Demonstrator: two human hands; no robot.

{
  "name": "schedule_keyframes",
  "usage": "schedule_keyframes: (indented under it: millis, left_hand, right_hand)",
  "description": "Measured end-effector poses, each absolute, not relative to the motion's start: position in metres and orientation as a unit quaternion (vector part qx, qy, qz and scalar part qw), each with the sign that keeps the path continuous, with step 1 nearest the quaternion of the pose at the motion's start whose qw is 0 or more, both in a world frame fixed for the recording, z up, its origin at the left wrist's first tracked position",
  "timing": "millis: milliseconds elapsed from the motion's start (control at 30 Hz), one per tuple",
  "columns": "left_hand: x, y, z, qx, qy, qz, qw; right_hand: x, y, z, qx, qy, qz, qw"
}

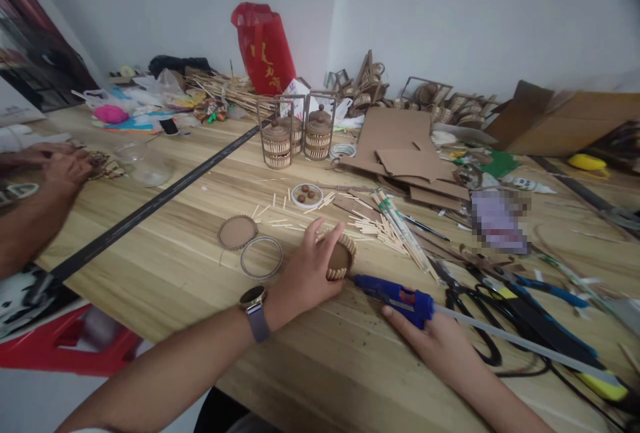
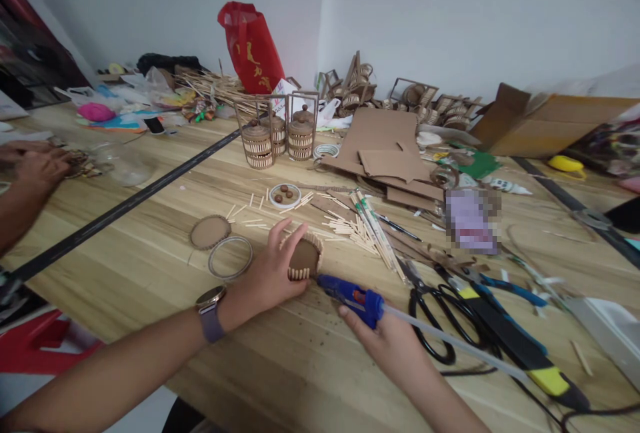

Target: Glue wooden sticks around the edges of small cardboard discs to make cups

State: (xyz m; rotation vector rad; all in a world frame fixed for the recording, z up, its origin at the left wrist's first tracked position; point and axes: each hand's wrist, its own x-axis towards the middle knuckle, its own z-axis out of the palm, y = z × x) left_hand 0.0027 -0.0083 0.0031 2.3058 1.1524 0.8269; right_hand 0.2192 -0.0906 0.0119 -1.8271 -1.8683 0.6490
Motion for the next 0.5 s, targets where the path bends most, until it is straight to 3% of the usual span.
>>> schedule_keyframes:
  millis: [500]
  left_hand:
    - [0.0027, -0.0068, 0.0003, 0.831, 0.408, 0.306, 0.221]
  right_hand:
    - [0.2218, -0.0898, 0.0049, -0.663, -0.672, 0.233, 0.232]
